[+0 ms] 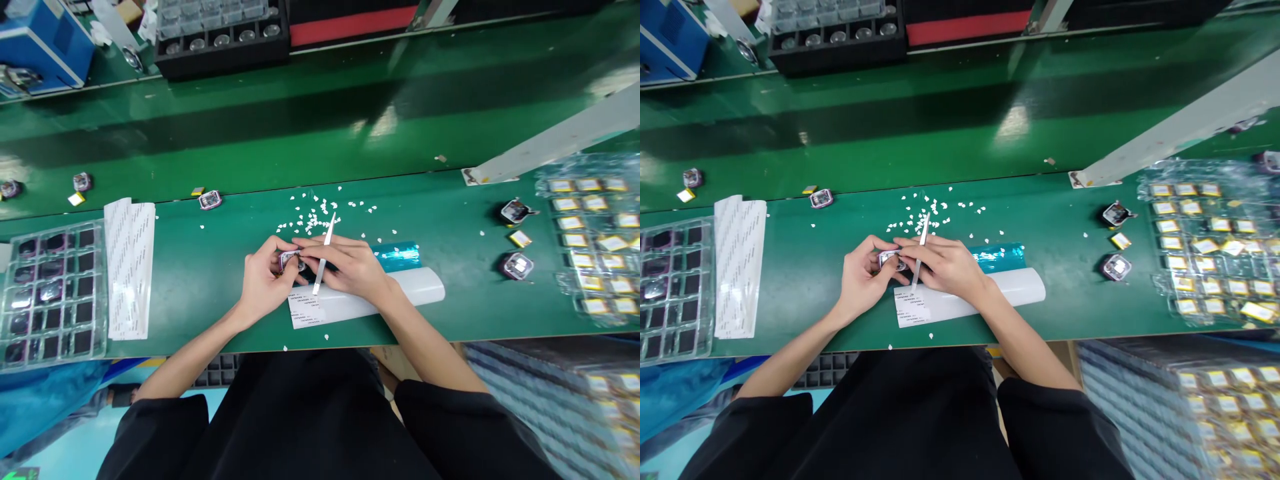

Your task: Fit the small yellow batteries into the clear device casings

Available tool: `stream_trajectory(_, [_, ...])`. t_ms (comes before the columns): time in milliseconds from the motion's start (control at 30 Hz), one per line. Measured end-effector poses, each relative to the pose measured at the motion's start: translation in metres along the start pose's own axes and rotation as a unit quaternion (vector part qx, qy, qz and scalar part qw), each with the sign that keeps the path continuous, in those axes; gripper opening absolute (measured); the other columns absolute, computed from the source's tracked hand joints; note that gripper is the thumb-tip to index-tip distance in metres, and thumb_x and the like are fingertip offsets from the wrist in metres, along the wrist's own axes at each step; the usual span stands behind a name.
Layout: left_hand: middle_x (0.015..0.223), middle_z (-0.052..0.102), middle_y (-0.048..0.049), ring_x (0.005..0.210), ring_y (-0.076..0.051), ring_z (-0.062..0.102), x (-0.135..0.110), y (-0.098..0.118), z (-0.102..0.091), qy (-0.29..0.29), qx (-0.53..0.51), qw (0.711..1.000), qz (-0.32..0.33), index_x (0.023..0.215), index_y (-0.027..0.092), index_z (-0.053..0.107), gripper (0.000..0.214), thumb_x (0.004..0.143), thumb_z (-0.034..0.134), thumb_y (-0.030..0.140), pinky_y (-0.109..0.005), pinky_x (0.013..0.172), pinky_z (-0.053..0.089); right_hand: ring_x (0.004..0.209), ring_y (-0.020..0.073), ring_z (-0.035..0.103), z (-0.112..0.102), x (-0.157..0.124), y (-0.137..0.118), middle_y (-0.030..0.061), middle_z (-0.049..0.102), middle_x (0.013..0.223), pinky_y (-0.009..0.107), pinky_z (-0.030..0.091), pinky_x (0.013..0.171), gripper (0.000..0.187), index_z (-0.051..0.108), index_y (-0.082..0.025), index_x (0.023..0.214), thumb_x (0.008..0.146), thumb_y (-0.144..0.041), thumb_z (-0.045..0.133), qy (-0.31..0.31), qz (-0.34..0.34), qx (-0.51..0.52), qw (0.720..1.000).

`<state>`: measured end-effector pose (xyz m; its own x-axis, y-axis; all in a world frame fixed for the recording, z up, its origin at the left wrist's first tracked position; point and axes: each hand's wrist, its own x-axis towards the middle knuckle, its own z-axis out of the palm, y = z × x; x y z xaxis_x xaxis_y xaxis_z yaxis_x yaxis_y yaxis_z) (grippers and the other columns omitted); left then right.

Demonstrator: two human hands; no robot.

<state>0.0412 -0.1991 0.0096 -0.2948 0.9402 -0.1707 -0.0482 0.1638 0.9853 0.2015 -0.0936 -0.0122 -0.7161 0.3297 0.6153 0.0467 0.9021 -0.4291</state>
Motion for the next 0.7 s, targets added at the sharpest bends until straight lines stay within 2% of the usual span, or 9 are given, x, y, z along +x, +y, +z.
stream_trajectory(100, [0.067,0.073,0.0001,0.047,-0.017,0.072,0.005,0.005,-0.002,-0.018,-0.057,0.998,-0.026,0.090,0.019,0.058,0.018,0.083,0.071,0.030,-0.023,0.042,0.056,0.106,0.0202,0.077,-0.005,0.000,0.005,0.0055,0.078,0.121,0.035,0.066,0.092,0.030,0.067,-0.022,0.125,0.097,-0.014,0.063,0.007,0.009,0.028,1.000])
stream_trajectory(167, [0.067,0.072,-0.0006,0.045,-0.016,0.070,0.007,0.008,-0.003,-0.023,-0.085,0.995,-0.035,0.095,0.017,0.060,0.024,0.083,0.071,0.034,-0.023,0.041,0.054,0.100,0.0188,0.078,-0.008,0.002,0.007,0.0034,0.080,0.114,0.032,0.067,0.089,0.031,0.070,-0.023,0.121,0.096,-0.008,0.060,0.023,0.021,0.034,0.999])
stream_trajectory(200, [0.066,0.071,-0.0004,0.043,-0.016,0.069,0.008,0.009,-0.004,-0.022,-0.096,0.994,-0.039,0.097,0.016,0.061,0.027,0.083,0.072,0.037,-0.022,0.040,0.053,0.097,0.0184,0.079,-0.010,0.003,0.007,0.0024,0.081,0.110,0.031,0.067,0.086,0.030,0.071,-0.025,0.119,0.096,-0.008,0.061,0.033,0.039,0.041,0.998])
stream_trajectory(300, [0.064,0.069,0.0001,0.040,-0.015,0.066,0.008,0.009,-0.003,-0.024,-0.129,0.990,-0.054,0.097,0.015,0.060,0.037,0.080,0.074,0.045,-0.022,0.038,0.051,0.092,0.0202,0.080,-0.013,0.007,0.007,0.0043,0.080,0.111,0.030,0.068,0.081,0.029,0.071,-0.025,0.122,0.095,-0.016,0.068,0.028,0.034,0.063,0.997])
stream_trajectory(433, [0.065,0.066,-0.0002,0.040,-0.014,0.065,0.010,0.003,0.000,-0.057,-0.142,0.986,-0.065,0.095,0.014,0.061,0.043,0.076,0.078,0.050,-0.021,0.037,0.049,0.084,0.0193,0.080,-0.010,0.010,0.009,0.0024,0.082,0.103,0.027,0.067,0.077,0.027,0.073,-0.024,0.116,0.098,-0.011,0.057,0.040,-0.020,-0.001,0.999])
stream_trajectory(567, [0.065,0.065,-0.0016,0.040,-0.013,0.063,0.012,-0.003,0.003,-0.062,-0.144,0.985,-0.068,0.091,0.013,0.062,0.046,0.075,0.078,0.053,-0.021,0.037,0.048,0.079,0.0191,0.080,-0.008,0.015,0.007,0.0019,0.082,0.099,0.026,0.067,0.077,0.029,0.071,-0.024,0.124,0.099,-0.015,0.059,0.059,-0.055,-0.038,0.996])
stream_trajectory(700, [0.062,0.065,-0.0012,0.041,-0.015,0.064,0.014,-0.009,0.005,-0.066,-0.195,0.976,-0.075,0.093,0.014,0.059,0.060,0.068,0.081,0.065,-0.024,0.037,0.051,0.084,0.0198,0.080,-0.010,0.020,0.002,0.0051,0.081,0.104,0.027,0.066,0.079,0.028,0.068,-0.020,0.126,0.102,-0.019,0.055,0.044,-0.083,-0.040,0.995])
